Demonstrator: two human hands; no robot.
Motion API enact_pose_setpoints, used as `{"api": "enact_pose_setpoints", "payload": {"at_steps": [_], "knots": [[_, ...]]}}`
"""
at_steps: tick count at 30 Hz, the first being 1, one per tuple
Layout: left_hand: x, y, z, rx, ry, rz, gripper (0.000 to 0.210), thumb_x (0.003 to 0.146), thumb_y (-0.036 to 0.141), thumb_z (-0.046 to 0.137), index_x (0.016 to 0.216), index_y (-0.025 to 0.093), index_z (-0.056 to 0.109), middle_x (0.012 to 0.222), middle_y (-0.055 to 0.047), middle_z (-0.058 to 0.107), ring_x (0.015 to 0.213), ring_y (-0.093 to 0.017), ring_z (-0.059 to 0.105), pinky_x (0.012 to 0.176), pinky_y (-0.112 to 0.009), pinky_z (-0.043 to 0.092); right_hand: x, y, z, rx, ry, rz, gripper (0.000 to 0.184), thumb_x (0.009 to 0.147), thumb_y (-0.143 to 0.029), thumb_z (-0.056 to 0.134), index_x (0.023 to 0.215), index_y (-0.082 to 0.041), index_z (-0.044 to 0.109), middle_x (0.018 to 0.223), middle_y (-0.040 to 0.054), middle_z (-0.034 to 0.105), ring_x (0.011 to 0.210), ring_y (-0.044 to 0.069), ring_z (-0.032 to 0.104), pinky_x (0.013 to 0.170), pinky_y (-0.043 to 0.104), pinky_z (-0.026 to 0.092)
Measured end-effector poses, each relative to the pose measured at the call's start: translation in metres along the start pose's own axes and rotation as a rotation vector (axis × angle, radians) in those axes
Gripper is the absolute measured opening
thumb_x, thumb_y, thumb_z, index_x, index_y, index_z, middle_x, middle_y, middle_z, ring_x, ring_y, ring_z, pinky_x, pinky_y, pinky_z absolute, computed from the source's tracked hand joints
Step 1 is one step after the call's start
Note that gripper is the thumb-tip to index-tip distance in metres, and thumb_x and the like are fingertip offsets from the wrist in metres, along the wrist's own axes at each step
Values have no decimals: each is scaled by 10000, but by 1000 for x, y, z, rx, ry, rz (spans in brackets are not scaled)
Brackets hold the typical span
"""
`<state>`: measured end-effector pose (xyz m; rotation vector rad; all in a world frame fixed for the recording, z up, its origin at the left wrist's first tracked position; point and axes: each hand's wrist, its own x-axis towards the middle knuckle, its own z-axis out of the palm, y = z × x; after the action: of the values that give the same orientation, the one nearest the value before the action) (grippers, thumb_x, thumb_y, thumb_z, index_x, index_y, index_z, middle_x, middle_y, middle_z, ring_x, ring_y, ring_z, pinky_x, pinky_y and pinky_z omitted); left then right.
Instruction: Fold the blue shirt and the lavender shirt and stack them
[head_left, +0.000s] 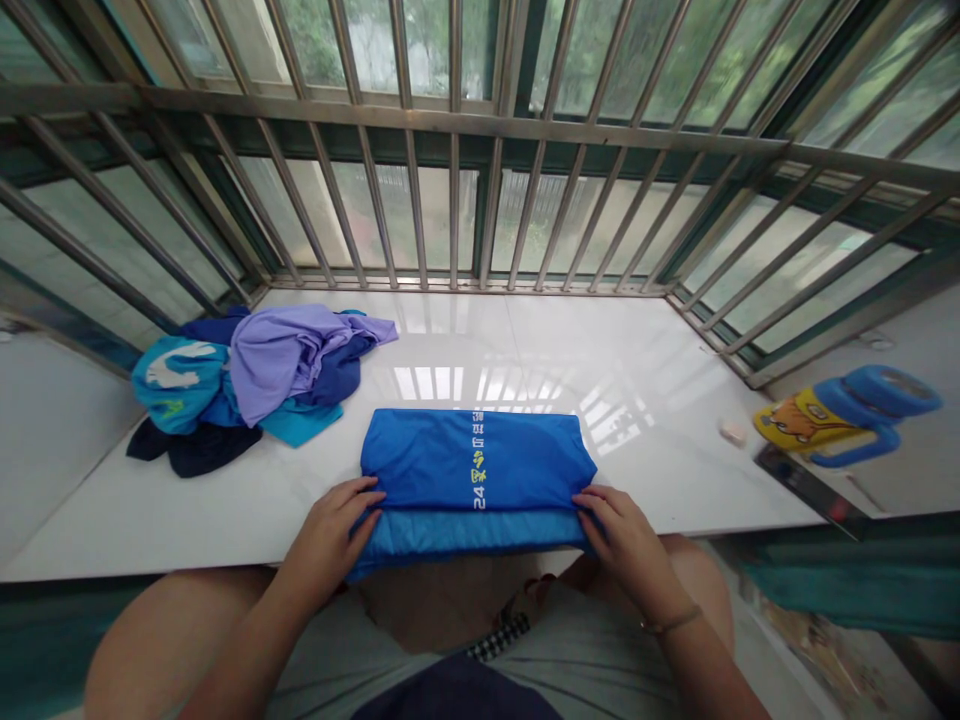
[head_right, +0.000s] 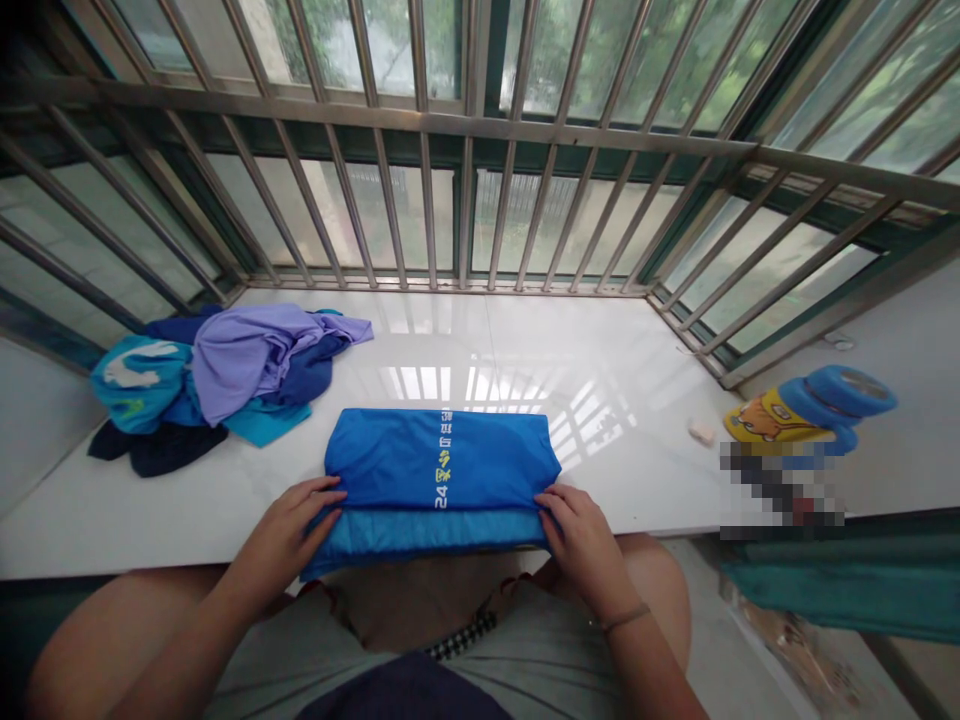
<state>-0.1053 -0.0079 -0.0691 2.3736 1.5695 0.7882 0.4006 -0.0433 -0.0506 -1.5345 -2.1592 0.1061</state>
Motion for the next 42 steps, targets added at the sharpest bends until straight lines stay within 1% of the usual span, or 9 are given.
{"api": "enact_pose_setpoints", "payload": {"at_steps": [4, 10, 14, 18, 21, 27, 32, 39, 42], "knots": [[-19, 8, -16, -7, 60, -68, 306, 1049, 476, 585, 1174, 297, 799, 1247, -94, 801, 1152, -300, 768, 1027, -453, 647, -11, -8, -17, -25, 25, 124, 272, 1088, -419, 562, 1191, -250, 748, 1151, 129, 774, 1058, 296, 751, 946, 453, 634], [-50, 23, -37, -33, -27, -533, 370, 1009, 632, 605, 995, 306, 780, 836, 18, 783, 654, -205, 717, 582, -288, 578, -33, -15, -29, 7, -30, 340, 314, 1078, -524, 530, 1001, -275, 705, 902, 72, 799, 777, 274, 776, 723, 395, 606], [-45, 37, -36, -12, -39, -581, 473, 930, 722, 609, 905, 274, 758, 882, -37, 792, 752, -259, 740, 660, -338, 575, -39, -22, -21, -17, -69, 477, 407, 1042, -630, 508, 965, -269, 681, 870, 84, 799, 759, 290, 780, 703, 400, 568], [-42, 47, -36, 81, -361, -794, 573, 975, 723, 465, 684, 269, 658, 705, -51, 733, 729, -272, 738, 695, -336, 499, -45, -30, -18, -78, -336, 688, 485, 1055, -639, 454, 792, -269, 624, 709, 82, 742, 645, 272, 731, 650, 377, 482], [-51, 42, -28, 9, -516, -892, 622, 958, 775, 434, 724, 263, 700, 757, -82, 764, 836, -310, 773, 752, -343, 508, -50, -30, -14, 62, -431, 736, 484, 1048, -633, 463, 879, -246, 702, 861, 120, 807, 789, 287, 780, 765, 370, 518], [-74, 31, 7, -525, -329, -1040, 753, 731, 954, 608, 882, 230, 750, 915, -88, 818, 948, -340, 784, 780, -352, 605, -51, -19, 3, 313, -367, 793, 544, 961, -724, 511, 921, -227, 727, 956, 130, 823, 921, 322, 780, 801, 362, 557], [-79, 43, -5, -766, -182, -1048, 719, 723, 910, 728, 934, 225, 787, 913, -45, 804, 963, -313, 754, 920, -372, 615, -52, -10, -2, 528, -343, 795, 619, 889, -809, 570, 813, -212, 718, 815, 73, 779, 855, 279, 719, 751, 322, 556], [-78, 43, -43, -805, -456, -967, 627, 771, 832, 761, 857, 215, 823, 892, -69, 804, 952, -317, 722, 909, -362, 576, -63, -5, -31, 749, -352, 992, 613, 797, -837, 677, 775, -225, 702, 759, 34, 712, 759, 234, 664, 726, 320, 570], [-77, 48, -48, -879, -430, -966, 571, 819, 775, 774, 822, 205, 815, 880, -72, 801, 922, -282, 712, 878, -330, 560, -60, -14, -42, 813, -256, 1091, 564, 790, -782, 742, 814, -219, 728, 773, 26, 717, 776, 228, 678, 749, 325, 589]]}}
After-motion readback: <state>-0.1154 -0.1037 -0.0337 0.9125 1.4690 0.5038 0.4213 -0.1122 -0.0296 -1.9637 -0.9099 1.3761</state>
